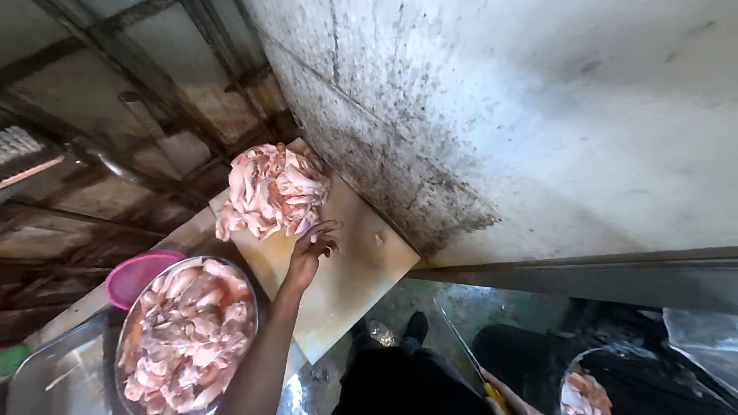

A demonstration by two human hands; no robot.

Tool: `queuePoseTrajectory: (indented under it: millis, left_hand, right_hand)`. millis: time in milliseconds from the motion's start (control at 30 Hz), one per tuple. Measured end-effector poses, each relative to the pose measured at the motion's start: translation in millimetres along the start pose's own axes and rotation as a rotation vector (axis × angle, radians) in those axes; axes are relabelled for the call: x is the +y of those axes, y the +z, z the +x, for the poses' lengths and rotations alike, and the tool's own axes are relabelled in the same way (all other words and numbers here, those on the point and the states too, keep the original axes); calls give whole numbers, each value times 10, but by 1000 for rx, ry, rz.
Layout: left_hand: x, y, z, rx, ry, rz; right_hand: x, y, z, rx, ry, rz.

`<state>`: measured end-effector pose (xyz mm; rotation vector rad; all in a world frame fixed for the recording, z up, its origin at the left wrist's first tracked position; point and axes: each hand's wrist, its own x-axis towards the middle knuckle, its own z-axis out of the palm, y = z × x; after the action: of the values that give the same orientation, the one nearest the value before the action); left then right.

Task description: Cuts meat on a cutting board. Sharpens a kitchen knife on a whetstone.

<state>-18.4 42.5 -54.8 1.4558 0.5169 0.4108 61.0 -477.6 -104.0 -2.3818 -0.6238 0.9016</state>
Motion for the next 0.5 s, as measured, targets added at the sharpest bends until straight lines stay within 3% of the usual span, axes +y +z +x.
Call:
queuePoseTrajectory:
  millis: [67,133,300,500]
  left_hand:
    - [-86,76,-179,-10,-37,-219]
    - [-322,78,-397,0,-136,-215]
    - [-858,20,-1036,288,-418,559]
    - [-817,9,-1222,419,-432,698]
  right_hand:
    - [-120,-56,66,-16,-45,-23]
    - [-211,-88,149,-29,-89,-49]
    - [-437,-115,311,-60,-147,-84]
    - [-735,57,544,-78,-252,-112]
